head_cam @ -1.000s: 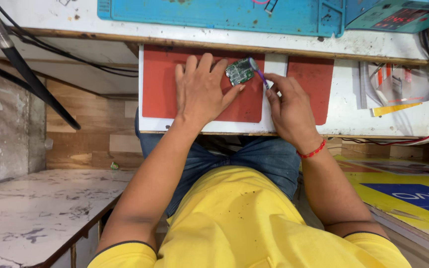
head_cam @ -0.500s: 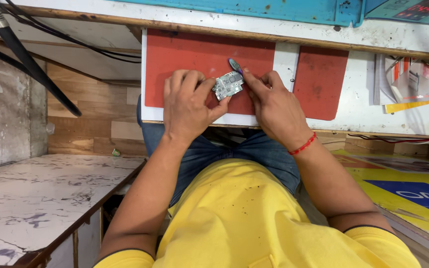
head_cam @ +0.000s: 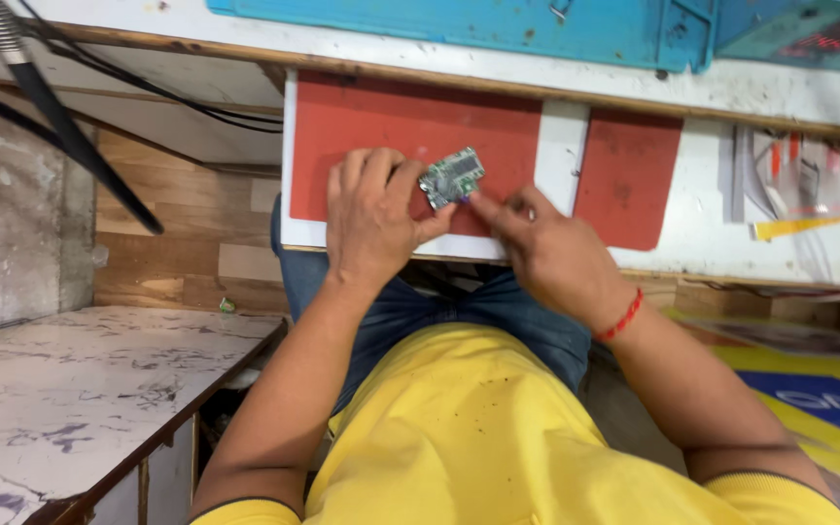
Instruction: The person cleans a small circuit board with a toothbrush and then uses a hot air gun to apply heat to the board. The person holds the board steady with one hand while operating the tools with the other.
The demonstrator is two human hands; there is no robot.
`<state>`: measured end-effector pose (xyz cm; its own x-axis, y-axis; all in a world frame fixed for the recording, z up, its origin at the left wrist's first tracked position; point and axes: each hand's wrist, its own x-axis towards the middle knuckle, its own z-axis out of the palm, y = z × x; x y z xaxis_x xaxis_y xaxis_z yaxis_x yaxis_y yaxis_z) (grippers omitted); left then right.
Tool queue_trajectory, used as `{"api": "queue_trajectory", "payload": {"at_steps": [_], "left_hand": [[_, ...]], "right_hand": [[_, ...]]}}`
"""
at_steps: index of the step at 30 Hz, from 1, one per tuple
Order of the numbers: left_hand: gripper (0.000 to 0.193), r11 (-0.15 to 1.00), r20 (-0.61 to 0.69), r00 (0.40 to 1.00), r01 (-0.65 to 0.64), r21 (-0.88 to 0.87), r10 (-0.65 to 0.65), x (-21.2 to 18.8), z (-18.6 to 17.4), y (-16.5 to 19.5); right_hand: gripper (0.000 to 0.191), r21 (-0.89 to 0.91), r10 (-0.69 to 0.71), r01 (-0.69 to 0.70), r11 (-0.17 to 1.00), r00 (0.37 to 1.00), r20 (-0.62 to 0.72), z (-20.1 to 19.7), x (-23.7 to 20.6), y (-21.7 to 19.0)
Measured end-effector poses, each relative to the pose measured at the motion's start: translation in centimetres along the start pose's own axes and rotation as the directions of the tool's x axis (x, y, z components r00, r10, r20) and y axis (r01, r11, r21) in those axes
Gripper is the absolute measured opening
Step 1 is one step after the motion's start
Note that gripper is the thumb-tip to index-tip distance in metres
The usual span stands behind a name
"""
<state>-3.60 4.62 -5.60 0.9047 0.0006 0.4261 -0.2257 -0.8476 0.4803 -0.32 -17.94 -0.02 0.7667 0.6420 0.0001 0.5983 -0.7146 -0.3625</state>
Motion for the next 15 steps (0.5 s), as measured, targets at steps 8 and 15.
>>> {"api": "queue_trajectory", "payload": {"at_steps": [8,15], "left_hand": [[0.051,0.994,0.103,0.989,0.107,-0.011,-0.106,1.7,0.1,0.3],[0.046,0.994,0.089,0.995,0.045,-0.099,-0.036,1.6,-0.8,-0.1]], "right_hand": [[0.051,0.120,0.018,-0.014,0.993,0.999,-0.026,0.9,0.4,-0.2],[0.055,0.074,0.057,-0.060,0.995,0.997,0.044,0.8,1.6,-1.4]]}}
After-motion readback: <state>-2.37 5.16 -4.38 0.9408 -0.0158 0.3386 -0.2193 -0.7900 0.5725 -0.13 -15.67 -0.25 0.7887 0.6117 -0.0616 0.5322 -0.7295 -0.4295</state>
